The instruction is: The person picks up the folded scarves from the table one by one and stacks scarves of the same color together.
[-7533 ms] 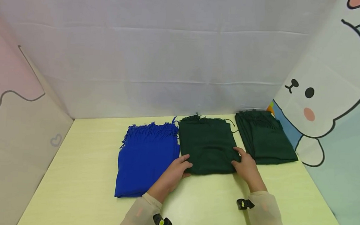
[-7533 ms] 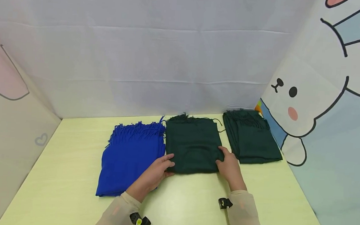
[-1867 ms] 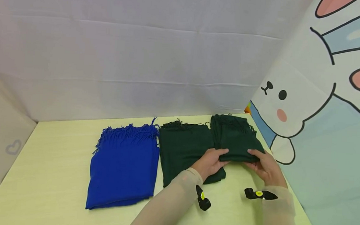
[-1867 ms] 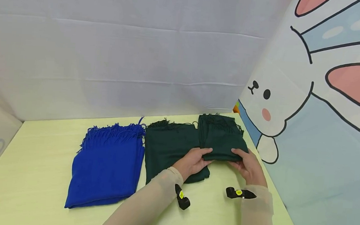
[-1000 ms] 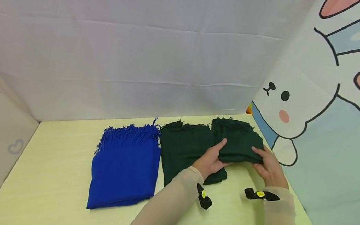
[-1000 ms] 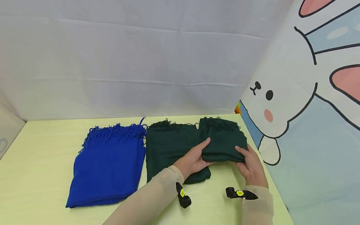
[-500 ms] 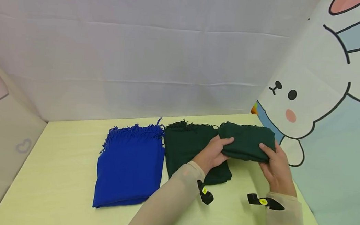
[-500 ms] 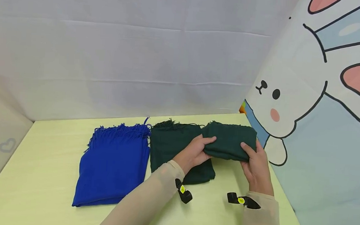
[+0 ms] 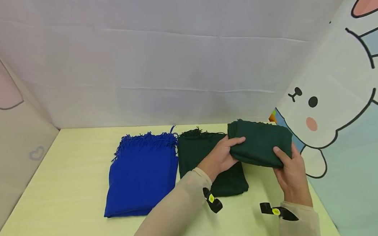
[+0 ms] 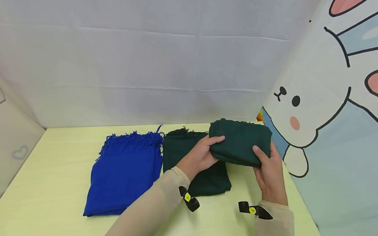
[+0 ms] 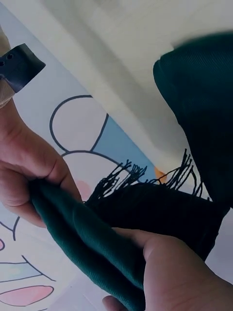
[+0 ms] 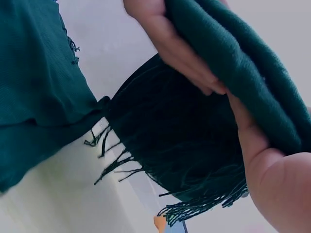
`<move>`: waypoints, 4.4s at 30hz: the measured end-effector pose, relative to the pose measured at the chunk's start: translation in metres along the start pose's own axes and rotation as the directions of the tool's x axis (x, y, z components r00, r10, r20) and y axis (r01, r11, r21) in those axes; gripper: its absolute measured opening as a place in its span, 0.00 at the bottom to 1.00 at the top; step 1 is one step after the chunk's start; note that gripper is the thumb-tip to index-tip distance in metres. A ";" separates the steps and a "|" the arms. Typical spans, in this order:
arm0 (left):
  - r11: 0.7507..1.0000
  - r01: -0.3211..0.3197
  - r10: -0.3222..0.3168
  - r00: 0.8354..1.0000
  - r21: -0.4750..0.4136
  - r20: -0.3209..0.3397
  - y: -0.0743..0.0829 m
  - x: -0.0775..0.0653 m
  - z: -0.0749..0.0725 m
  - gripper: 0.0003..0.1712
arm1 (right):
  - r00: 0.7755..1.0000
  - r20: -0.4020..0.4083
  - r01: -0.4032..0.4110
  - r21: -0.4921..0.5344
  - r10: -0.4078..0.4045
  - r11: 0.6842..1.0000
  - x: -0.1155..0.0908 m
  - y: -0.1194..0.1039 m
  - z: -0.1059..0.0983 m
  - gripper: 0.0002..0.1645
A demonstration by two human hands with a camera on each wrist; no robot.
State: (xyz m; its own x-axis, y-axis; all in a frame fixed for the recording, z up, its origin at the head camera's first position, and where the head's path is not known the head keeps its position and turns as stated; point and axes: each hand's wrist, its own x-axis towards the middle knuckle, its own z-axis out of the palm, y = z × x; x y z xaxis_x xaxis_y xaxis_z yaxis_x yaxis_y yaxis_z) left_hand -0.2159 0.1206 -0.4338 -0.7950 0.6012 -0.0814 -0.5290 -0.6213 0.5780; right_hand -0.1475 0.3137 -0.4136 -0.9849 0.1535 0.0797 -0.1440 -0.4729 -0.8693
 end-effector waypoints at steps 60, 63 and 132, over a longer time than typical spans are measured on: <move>0.947 -0.086 0.135 0.981 0.309 -0.140 0.059 -0.078 -0.081 0.47 | 0.936 0.159 -0.242 -0.362 0.315 0.900 0.031 0.071 0.060 0.41; 0.952 -0.072 0.118 0.983 0.296 -0.138 0.053 -0.085 -0.084 0.48 | 0.928 0.153 -0.263 -0.373 0.339 0.890 0.023 0.074 0.056 0.42; 0.296 0.221 0.090 0.962 0.929 -0.258 -0.007 -0.153 -0.084 0.14 | 0.955 0.065 -0.057 -0.917 0.288 0.395 -0.055 0.095 0.028 0.29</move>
State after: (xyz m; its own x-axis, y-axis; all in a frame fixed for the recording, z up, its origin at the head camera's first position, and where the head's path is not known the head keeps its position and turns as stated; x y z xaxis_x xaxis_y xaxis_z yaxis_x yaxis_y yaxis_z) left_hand -0.1153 -0.0090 -0.4934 -0.8890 0.3928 -0.2354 -0.0566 0.4158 0.9077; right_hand -0.1101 0.2363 -0.4871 -0.9887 -0.0460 -0.1429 0.0870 0.6001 -0.7952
